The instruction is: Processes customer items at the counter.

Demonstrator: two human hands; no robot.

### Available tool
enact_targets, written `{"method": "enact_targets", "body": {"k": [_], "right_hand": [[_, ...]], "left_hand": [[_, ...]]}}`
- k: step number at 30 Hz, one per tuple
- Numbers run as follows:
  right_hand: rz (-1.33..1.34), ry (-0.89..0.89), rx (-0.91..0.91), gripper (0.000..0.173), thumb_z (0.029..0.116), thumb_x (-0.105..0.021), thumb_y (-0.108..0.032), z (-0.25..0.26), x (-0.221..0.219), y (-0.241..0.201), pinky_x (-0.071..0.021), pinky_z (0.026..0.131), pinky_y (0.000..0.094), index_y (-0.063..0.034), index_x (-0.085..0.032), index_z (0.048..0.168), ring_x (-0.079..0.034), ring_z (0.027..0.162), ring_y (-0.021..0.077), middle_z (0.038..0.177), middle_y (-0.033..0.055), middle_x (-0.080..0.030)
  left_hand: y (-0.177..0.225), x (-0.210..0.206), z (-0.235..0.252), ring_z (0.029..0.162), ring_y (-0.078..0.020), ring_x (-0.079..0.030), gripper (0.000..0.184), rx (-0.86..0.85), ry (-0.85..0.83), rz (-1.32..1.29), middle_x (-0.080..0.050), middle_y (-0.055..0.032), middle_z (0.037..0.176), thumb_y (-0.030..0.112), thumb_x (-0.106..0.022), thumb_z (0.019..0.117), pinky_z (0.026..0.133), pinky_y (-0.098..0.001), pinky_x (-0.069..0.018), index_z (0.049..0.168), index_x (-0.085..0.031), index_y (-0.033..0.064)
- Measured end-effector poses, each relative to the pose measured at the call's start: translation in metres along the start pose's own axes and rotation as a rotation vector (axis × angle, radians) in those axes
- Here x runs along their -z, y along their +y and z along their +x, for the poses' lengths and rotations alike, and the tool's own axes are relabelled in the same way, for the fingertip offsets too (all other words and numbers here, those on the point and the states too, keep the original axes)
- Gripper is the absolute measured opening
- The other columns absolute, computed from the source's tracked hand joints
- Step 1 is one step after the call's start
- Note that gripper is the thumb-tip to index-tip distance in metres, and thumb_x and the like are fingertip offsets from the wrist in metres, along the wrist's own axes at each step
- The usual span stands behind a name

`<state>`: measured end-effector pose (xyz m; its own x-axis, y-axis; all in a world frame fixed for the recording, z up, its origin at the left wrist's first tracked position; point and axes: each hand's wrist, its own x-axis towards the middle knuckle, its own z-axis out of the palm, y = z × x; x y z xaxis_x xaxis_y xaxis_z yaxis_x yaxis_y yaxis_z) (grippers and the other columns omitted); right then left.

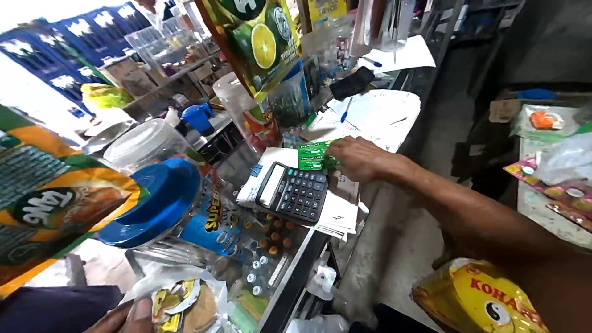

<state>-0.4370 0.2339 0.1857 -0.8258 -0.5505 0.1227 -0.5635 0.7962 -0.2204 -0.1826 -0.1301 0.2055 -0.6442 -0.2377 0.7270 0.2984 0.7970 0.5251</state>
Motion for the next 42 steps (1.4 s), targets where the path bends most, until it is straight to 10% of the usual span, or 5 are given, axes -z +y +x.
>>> {"method": "enact_targets", "body": {"k": [10, 20, 24, 31, 42], "right_hand": [[-0.204, 0.090, 0.128, 0.025, 0.0970, -0.057, -0.005, 0.018, -0.032, 0.018, -0.0512, 0.084, 0.0578, 0.0035, -0.062, 0.120, -0.064, 0.106, 0.0455, 0.109, 0.0255, -0.067], [0.007, 0.385, 0.052, 0.023, 0.1032, -0.052, -0.009, 0.022, 0.013, 0.019, -0.0532, 0.080, 0.0672, 0.0065, -0.066, 0.113, -0.069, 0.097, 0.0487, 0.105, 0.0287, -0.069], [0.277, 0.657, 0.180, 0.021, 0.1023, -0.055, -0.015, -0.026, 0.040, -0.035, -0.0543, 0.060, 0.0405, 0.0016, -0.067, 0.105, -0.064, 0.065, 0.0201, 0.078, 0.0114, -0.067], [1.380, 0.338, 0.317, 0.014, 0.1018, -0.057, -0.007, -0.046, -0.042, -0.156, -0.0632, 0.077, 0.0265, -0.0038, -0.069, 0.108, -0.073, 0.083, 0.0076, 0.090, -0.0006, -0.075], [1.617, 0.253, 0.283, 0.017, 0.1014, -0.056, -0.004, -0.034, -0.064, -0.195, -0.0634, 0.082, 0.0286, -0.0019, -0.068, 0.114, -0.074, 0.086, 0.0103, 0.096, 0.0032, -0.076]], "left_hand": [[0.003, -0.030, -0.009, 0.080, -0.0157, -0.065, 0.030, -0.001, -0.017, 0.325, -0.066, -0.0250, 0.090, 0.013, -0.059, 0.1013, 0.075, -0.0260, -0.0554, 0.100, -0.065, -0.0163], [-0.007, -0.039, -0.015, 0.088, -0.0095, -0.068, 0.028, -0.173, -0.100, 0.209, -0.074, -0.0128, 0.093, 0.014, -0.053, 0.1038, 0.086, -0.0241, -0.0545, 0.116, -0.070, -0.0040], [-0.008, -0.037, -0.015, 0.100, -0.0086, -0.067, 0.026, -0.151, -0.111, 0.078, -0.075, -0.0084, 0.103, 0.019, -0.056, 0.1025, 0.095, -0.0255, -0.0525, 0.111, -0.075, 0.0024], [-0.004, -0.037, -0.012, 0.099, -0.0081, -0.069, 0.036, -0.110, -0.125, -0.071, -0.075, -0.0059, 0.106, 0.034, -0.060, 0.1027, 0.091, -0.0267, -0.0571, 0.111, -0.075, 0.0020], [-0.002, -0.039, -0.015, 0.084, -0.0052, -0.069, 0.022, 0.011, 0.024, -0.250, -0.070, -0.0038, 0.099, 0.012, -0.071, 0.0938, 0.073, -0.0199, -0.0612, 0.108, -0.066, -0.0037]]}}
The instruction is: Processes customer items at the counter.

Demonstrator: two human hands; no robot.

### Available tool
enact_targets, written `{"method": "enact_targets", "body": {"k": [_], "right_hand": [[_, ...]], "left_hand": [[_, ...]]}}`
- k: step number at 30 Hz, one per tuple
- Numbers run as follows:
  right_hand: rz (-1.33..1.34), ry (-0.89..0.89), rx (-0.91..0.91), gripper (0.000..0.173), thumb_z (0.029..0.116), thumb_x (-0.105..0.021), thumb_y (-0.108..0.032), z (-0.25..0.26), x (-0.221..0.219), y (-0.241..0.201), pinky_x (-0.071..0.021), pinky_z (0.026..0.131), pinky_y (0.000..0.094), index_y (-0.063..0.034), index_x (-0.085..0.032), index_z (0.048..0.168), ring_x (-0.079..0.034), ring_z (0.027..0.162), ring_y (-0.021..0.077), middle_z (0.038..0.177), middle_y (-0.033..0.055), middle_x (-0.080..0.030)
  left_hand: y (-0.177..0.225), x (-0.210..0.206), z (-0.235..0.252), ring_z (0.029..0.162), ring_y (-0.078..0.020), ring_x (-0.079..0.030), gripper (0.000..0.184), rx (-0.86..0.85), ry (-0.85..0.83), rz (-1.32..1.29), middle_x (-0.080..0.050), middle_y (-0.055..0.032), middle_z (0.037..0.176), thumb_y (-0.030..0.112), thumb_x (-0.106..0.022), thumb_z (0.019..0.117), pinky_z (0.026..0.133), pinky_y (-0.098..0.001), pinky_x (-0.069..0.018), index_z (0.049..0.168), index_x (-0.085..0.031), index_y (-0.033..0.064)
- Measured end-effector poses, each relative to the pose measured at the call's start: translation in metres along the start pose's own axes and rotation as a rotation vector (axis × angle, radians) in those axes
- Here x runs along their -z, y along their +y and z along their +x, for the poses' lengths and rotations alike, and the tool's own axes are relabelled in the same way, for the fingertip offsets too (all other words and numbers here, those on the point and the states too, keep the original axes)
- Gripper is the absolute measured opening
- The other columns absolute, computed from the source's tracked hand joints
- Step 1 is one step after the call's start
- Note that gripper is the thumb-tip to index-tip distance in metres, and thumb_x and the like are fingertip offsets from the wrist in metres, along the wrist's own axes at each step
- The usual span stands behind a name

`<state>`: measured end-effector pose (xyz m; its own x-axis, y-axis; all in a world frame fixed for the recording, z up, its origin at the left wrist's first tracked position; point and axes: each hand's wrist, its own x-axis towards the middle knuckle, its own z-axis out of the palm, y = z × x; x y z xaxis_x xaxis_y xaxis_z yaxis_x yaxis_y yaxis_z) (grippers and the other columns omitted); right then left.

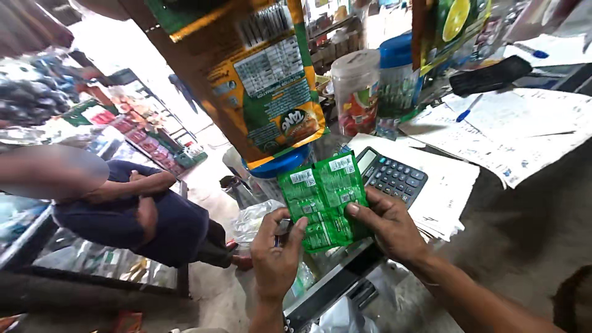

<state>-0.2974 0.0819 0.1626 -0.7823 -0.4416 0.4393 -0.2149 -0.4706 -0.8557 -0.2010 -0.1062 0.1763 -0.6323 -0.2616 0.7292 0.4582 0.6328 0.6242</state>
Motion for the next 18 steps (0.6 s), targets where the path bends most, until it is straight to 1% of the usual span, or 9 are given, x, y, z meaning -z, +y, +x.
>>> {"method": "enact_targets", "body": {"k": [2, 5, 6, 8, 10, 11, 13, 16, 18], "right_hand": [[-0.166, 0.069, 0.087, 0.013, 0.1009, -0.058, -0.004, -0.003, -0.004, 0.004, -0.0623, 0.081, 0.0233, -0.0022, -0.067, 0.110, -0.073, 0.085, 0.0048, 0.093, -0.0015, -0.075], [-0.285, 0.133, 0.153, 0.014, 0.1026, -0.056, -0.006, -0.004, -0.008, 0.011, -0.0619, 0.079, 0.0209, -0.0006, -0.068, 0.109, -0.072, 0.084, 0.0021, 0.091, -0.0016, -0.075], [-0.295, 0.132, 0.148, 0.015, 0.1034, -0.055, -0.007, -0.004, -0.009, 0.012, -0.0617, 0.079, 0.0209, -0.0002, -0.067, 0.109, -0.072, 0.084, 0.0022, 0.092, -0.0008, -0.075], [-0.337, 0.109, 0.139, 0.020, 0.1049, -0.053, -0.010, -0.003, -0.014, 0.013, -0.0609, 0.080, 0.0203, 0.0008, -0.067, 0.113, -0.071, 0.086, 0.0014, 0.095, 0.0006, -0.074], [-0.376, 0.073, 0.158, 0.025, 0.1064, -0.050, -0.013, -0.002, -0.021, 0.014, -0.0601, 0.081, 0.0206, 0.0022, -0.067, 0.117, -0.071, 0.088, 0.0014, 0.097, 0.0027, -0.074], [-0.388, 0.052, 0.183, 0.027, 0.1072, -0.049, -0.014, -0.002, -0.024, 0.015, -0.0596, 0.083, 0.0213, 0.0038, -0.066, 0.118, -0.070, 0.090, 0.0021, 0.099, 0.0045, -0.074], [-0.396, -0.001, 0.232, 0.032, 0.1090, -0.047, -0.018, -0.002, -0.029, 0.018, -0.0586, 0.087, 0.0230, 0.0059, -0.066, 0.120, -0.070, 0.094, 0.0044, 0.103, 0.0081, -0.073], [-0.377, -0.101, 0.288, 0.049, 0.1101, -0.045, -0.035, -0.005, -0.032, 0.021, -0.0559, 0.093, 0.0254, 0.0079, -0.063, 0.126, -0.067, 0.103, 0.0076, 0.113, 0.0133, -0.070], [-0.380, -0.161, 0.303, 0.062, 0.1068, -0.049, -0.046, -0.007, -0.033, 0.021, -0.0541, 0.098, 0.0262, 0.0089, -0.058, 0.133, -0.064, 0.112, 0.0087, 0.122, 0.0158, -0.067]], "left_hand": [[0.001, -0.003, 0.000, 0.083, -0.0034, -0.069, 0.019, -0.027, 0.000, -0.030, -0.070, -0.0022, 0.095, 0.010, -0.071, 0.0935, 0.073, -0.0190, -0.0610, 0.104, -0.065, -0.0040], [-0.007, 0.000, 0.000, 0.087, -0.0060, -0.069, 0.021, -0.103, -0.070, -0.065, -0.070, -0.0045, 0.098, 0.013, -0.059, 0.1026, 0.078, -0.0229, -0.0604, 0.106, -0.069, -0.0053], [-0.011, 0.002, 0.000, 0.089, -0.0067, -0.068, 0.024, -0.124, -0.091, -0.075, -0.070, -0.0040, 0.098, 0.015, -0.055, 0.1049, 0.081, -0.0246, -0.0588, 0.106, -0.070, -0.0034], [-0.014, 0.005, 0.000, 0.094, -0.0054, -0.066, 0.024, -0.149, -0.118, -0.072, -0.070, -0.0005, 0.099, 0.018, -0.054, 0.1060, 0.086, -0.0246, -0.0565, 0.104, -0.072, 0.0028], [-0.014, 0.004, 0.001, 0.097, -0.0041, -0.065, 0.021, -0.155, -0.130, -0.063, -0.070, 0.0010, 0.103, 0.019, -0.057, 0.1040, 0.088, -0.0230, -0.0560, 0.105, -0.074, 0.0068], [-0.013, 0.003, 0.001, 0.100, -0.0043, -0.066, 0.019, -0.152, -0.130, -0.065, -0.071, 0.0004, 0.107, 0.017, -0.060, 0.1021, 0.089, -0.0226, -0.0570, 0.108, -0.075, 0.0075], [-0.012, -0.001, 0.002, 0.100, -0.0051, -0.068, 0.018, -0.139, -0.120, -0.073, -0.071, -0.0002, 0.110, 0.017, -0.066, 0.0989, 0.086, -0.0223, -0.0592, 0.112, -0.072, 0.0068], [-0.009, -0.004, 0.004, 0.098, -0.0073, -0.068, 0.029, -0.104, -0.108, -0.062, -0.071, -0.0038, 0.109, 0.017, -0.073, 0.0938, 0.083, -0.0226, -0.0597, 0.114, -0.067, -0.0020], [-0.008, -0.005, 0.004, 0.099, -0.0073, -0.067, 0.035, -0.078, -0.094, -0.053, -0.070, -0.0049, 0.108, 0.018, -0.076, 0.0916, 0.083, -0.0223, -0.0593, 0.115, -0.063, -0.0047]]}}
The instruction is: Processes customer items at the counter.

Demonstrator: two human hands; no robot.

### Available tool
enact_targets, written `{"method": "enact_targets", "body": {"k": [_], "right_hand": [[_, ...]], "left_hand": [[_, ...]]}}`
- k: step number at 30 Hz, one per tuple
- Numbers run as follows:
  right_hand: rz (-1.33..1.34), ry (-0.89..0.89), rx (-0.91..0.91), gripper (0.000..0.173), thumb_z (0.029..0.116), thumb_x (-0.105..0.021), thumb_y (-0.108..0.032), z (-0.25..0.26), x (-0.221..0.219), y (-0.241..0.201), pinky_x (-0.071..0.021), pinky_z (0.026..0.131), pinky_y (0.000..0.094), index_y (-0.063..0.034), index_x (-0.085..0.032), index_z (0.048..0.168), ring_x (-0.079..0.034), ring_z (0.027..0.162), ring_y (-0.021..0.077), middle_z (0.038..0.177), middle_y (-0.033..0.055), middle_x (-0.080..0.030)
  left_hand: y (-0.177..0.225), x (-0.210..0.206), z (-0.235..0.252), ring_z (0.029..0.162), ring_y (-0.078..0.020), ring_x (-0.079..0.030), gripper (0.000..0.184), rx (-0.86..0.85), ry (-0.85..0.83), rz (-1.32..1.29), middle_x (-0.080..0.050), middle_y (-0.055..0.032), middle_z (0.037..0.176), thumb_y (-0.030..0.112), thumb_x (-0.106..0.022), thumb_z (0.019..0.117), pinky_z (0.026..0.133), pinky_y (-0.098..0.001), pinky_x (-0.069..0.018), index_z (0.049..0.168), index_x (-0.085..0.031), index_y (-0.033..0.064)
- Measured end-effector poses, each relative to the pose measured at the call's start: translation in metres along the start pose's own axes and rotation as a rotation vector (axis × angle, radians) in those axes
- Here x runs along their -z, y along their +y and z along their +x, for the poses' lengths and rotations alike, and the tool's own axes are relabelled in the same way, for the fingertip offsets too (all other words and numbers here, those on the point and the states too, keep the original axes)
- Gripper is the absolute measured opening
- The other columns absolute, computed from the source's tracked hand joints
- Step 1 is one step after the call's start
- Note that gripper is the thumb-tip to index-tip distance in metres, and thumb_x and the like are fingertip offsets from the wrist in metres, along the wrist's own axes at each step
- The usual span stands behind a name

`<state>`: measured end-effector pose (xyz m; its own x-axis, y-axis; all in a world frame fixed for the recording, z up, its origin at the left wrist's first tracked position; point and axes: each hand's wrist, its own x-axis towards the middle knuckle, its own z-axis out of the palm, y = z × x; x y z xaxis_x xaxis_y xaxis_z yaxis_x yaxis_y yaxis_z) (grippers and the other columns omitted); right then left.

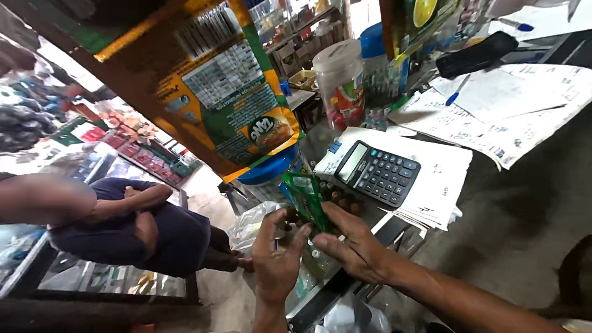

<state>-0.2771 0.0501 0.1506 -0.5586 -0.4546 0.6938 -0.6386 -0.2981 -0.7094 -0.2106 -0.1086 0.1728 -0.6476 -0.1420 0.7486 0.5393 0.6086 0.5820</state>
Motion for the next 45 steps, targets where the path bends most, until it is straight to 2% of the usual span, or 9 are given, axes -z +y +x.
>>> {"method": "enact_targets", "body": {"k": [3, 7, 12, 17, 23, 30, 33, 39, 45], "right_hand": [[0.007, -0.069, 0.017, 0.055, 0.1070, -0.053, -0.035, -0.002, 0.001, 0.000, -0.0507, 0.104, 0.0250, 0.0110, -0.054, 0.137, -0.061, 0.120, 0.0107, 0.130, 0.0200, -0.062], [0.031, -0.054, -0.028, 0.033, 0.1084, -0.048, -0.017, -0.001, 0.008, 0.005, -0.0537, 0.095, 0.0208, 0.0083, -0.062, 0.125, -0.066, 0.105, 0.0051, 0.114, 0.0134, -0.070], [0.037, -0.069, -0.117, 0.031, 0.1095, -0.046, -0.018, -0.001, 0.015, 0.007, -0.0552, 0.083, 0.0184, 0.0052, -0.064, 0.117, -0.066, 0.089, 0.0014, 0.097, 0.0064, -0.070], [0.095, -0.098, -0.084, 0.030, 0.1094, -0.046, -0.016, 0.000, 0.015, 0.006, -0.0556, 0.085, 0.0179, 0.0063, -0.063, 0.118, -0.067, 0.091, 0.0006, 0.098, 0.0065, -0.070], [0.126, -0.118, -0.072, 0.031, 0.1099, -0.046, -0.019, -0.001, 0.008, 0.006, -0.0560, 0.086, 0.0181, 0.0061, -0.063, 0.118, -0.067, 0.093, -0.0004, 0.099, 0.0052, -0.071], [0.249, -0.160, -0.152, 0.035, 0.1057, -0.055, -0.016, -0.006, 0.004, 0.008, -0.0578, 0.094, 0.0222, 0.0076, -0.054, 0.132, -0.068, 0.105, 0.0036, 0.116, 0.0080, -0.070], [0.268, -0.119, -0.171, 0.032, 0.1051, -0.056, -0.014, -0.012, 0.002, 0.011, -0.0611, 0.082, 0.0233, 0.0071, -0.055, 0.129, -0.070, 0.094, 0.0058, 0.111, 0.0079, -0.070], [0.137, 0.024, -0.125, 0.034, 0.1041, -0.058, -0.013, -0.017, 0.013, 0.013, -0.0614, 0.080, 0.0215, 0.0075, -0.059, 0.131, -0.071, 0.089, 0.0041, 0.108, 0.0071, -0.073], [-0.026, -0.055, -0.088, 0.039, 0.1059, -0.055, -0.017, -0.027, 0.033, 0.012, -0.0586, 0.086, 0.0189, 0.0024, -0.057, 0.140, -0.069, 0.096, 0.0017, 0.115, 0.0071, -0.072]], "left_hand": [[0.001, -0.001, 0.000, 0.096, -0.0056, -0.067, 0.037, 0.031, 0.032, 0.003, -0.069, -0.0038, 0.107, 0.019, -0.078, 0.0893, 0.082, -0.0209, -0.0590, 0.114, -0.063, -0.0040], [0.001, 0.000, 0.000, 0.088, -0.0050, -0.069, 0.026, 0.030, 0.043, 0.017, -0.071, -0.0012, 0.103, 0.016, -0.073, 0.0936, 0.077, -0.0205, -0.0607, 0.111, -0.066, -0.0013], [0.000, 0.000, 0.003, 0.093, -0.0059, -0.069, 0.028, 0.035, 0.041, 0.006, -0.071, -0.0038, 0.107, 0.013, -0.073, 0.0935, 0.081, -0.0213, -0.0606, 0.113, -0.065, -0.0051], [0.003, 0.000, 0.004, 0.100, -0.0065, -0.069, 0.029, 0.039, 0.053, -0.001, -0.071, -0.0060, 0.110, 0.013, -0.072, 0.0940, 0.087, -0.0221, -0.0596, 0.113, -0.064, -0.0079], [0.008, 0.000, 0.003, 0.082, -0.0035, -0.070, 0.021, 0.071, 0.089, -0.054, -0.072, 0.0009, 0.096, 0.011, -0.070, 0.0950, 0.074, -0.0210, -0.0619, 0.109, -0.063, -0.0038], [0.011, 0.003, 0.003, 0.082, -0.0039, -0.070, 0.019, 0.107, 0.196, -0.067, -0.072, 0.0023, 0.096, 0.009, -0.070, 0.0938, 0.073, -0.0214, -0.0622, 0.108, -0.062, -0.0008], [0.010, 0.003, 0.004, 0.086, -0.0033, -0.070, 0.018, 0.093, 0.221, -0.068, -0.072, 0.0046, 0.098, 0.008, -0.071, 0.0930, 0.077, -0.0220, -0.0623, 0.108, -0.063, 0.0018], [0.012, 0.031, 0.010, 0.080, -0.0059, -0.069, 0.025, 0.060, 0.081, 0.130, -0.071, -0.0002, 0.099, 0.020, -0.060, 0.1031, 0.074, -0.0253, -0.0621, 0.115, -0.063, -0.0017], [0.021, 0.074, 0.024, 0.075, -0.0030, -0.066, 0.024, 0.086, -0.075, 0.384, -0.069, -0.0018, 0.095, 0.011, -0.053, 0.1030, 0.068, -0.0199, -0.0588, 0.120, -0.062, -0.0034]]}}
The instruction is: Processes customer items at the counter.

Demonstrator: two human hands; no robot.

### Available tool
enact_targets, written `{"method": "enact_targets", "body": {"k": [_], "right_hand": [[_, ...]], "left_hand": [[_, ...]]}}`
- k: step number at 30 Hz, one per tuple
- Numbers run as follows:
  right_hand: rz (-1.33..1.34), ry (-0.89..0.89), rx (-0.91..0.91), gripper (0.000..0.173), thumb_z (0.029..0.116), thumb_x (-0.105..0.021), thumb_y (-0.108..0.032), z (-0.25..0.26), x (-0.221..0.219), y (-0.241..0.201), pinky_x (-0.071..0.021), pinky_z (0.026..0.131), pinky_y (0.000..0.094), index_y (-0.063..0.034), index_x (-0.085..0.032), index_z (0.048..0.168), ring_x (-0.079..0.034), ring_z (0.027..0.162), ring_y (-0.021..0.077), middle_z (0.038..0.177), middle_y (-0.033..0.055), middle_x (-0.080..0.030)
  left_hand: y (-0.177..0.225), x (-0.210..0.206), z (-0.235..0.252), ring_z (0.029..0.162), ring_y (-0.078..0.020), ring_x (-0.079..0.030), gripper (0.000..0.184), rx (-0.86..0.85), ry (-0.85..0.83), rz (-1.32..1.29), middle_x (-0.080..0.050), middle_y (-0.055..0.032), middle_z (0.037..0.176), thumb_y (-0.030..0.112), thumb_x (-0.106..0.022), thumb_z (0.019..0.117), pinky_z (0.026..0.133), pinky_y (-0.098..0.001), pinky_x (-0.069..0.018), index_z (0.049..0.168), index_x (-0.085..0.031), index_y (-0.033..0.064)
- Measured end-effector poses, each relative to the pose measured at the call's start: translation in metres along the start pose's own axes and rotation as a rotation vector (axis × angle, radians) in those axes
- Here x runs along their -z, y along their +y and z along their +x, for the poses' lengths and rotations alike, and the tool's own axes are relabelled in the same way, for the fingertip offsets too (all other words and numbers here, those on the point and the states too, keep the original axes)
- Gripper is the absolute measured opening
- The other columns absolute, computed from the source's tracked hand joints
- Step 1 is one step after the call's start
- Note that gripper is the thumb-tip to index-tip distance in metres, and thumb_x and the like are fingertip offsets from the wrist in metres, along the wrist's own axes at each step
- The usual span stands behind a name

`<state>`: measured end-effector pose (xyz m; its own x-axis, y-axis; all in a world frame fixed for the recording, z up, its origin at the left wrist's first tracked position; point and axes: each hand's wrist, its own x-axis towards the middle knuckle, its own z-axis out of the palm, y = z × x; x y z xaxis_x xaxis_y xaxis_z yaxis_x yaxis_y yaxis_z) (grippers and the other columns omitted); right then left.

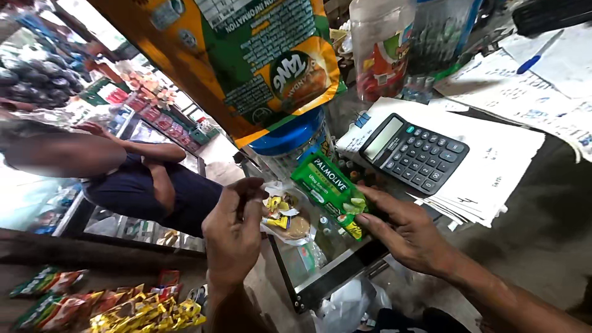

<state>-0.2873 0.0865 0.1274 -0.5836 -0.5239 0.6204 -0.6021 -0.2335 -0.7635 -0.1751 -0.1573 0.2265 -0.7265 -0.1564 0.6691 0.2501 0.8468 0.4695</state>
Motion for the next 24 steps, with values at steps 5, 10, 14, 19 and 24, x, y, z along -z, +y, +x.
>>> {"method": "enact_targets", "body": {"k": [5, 10, 14, 19, 24], "right_hand": [[0.071, -0.182, -0.042, 0.045, 0.1069, -0.053, -0.019, -0.005, -0.001, -0.008, -0.0568, 0.088, 0.0172, 0.0009, -0.051, 0.147, -0.067, 0.100, 0.0010, 0.124, 0.0087, -0.069], [0.168, -0.317, -0.132, 0.044, 0.1067, -0.052, -0.020, 0.013, -0.011, -0.020, -0.0573, 0.080, 0.0180, -0.0072, -0.051, 0.148, -0.067, 0.092, 0.0012, 0.120, 0.0056, -0.069], [0.113, -0.351, -0.221, 0.040, 0.1079, -0.047, -0.022, 0.029, -0.018, -0.028, -0.0566, 0.075, 0.0209, -0.0102, -0.055, 0.146, -0.067, 0.084, 0.0027, 0.110, 0.0046, -0.072], [0.038, -0.294, -0.339, 0.036, 0.1080, -0.047, -0.025, 0.037, -0.012, -0.031, -0.0562, 0.077, 0.0182, -0.0140, -0.063, 0.138, -0.067, 0.086, -0.0025, 0.107, -0.0015, -0.074], [0.024, -0.317, -0.338, 0.035, 0.1078, -0.049, -0.025, 0.043, -0.016, -0.033, -0.0564, 0.077, 0.0199, -0.0139, -0.063, 0.137, -0.067, 0.085, -0.0009, 0.108, -0.0008, -0.073]], "left_hand": [[0.002, 0.013, 0.012, 0.076, -0.0018, -0.066, 0.023, -0.023, -0.086, 0.101, -0.071, -0.0005, 0.099, 0.013, -0.056, 0.1025, 0.066, -0.0188, -0.0576, 0.121, -0.065, 0.0028], [0.007, 0.015, 0.013, 0.077, -0.0034, -0.066, 0.024, -0.065, -0.109, 0.101, -0.071, -0.0016, 0.099, 0.013, -0.055, 0.1024, 0.069, -0.0206, -0.0582, 0.121, -0.065, 0.0013], [0.006, 0.018, 0.010, 0.078, -0.0048, -0.067, 0.023, -0.076, -0.122, 0.055, -0.071, -0.0033, 0.099, 0.011, -0.055, 0.1014, 0.070, -0.0216, -0.0588, 0.118, -0.066, -0.0012], [0.004, 0.021, 0.006, 0.075, -0.0022, -0.065, 0.022, -0.060, -0.117, 0.030, -0.071, -0.0011, 0.095, 0.010, -0.055, 0.1015, 0.067, -0.0186, -0.0571, 0.116, -0.066, -0.0013], [0.002, 0.016, 0.007, 0.073, -0.0021, -0.065, 0.021, -0.072, -0.112, -0.007, -0.071, -0.0011, 0.095, 0.010, -0.055, 0.1011, 0.066, -0.0186, -0.0574, 0.116, -0.066, -0.0013]]}}
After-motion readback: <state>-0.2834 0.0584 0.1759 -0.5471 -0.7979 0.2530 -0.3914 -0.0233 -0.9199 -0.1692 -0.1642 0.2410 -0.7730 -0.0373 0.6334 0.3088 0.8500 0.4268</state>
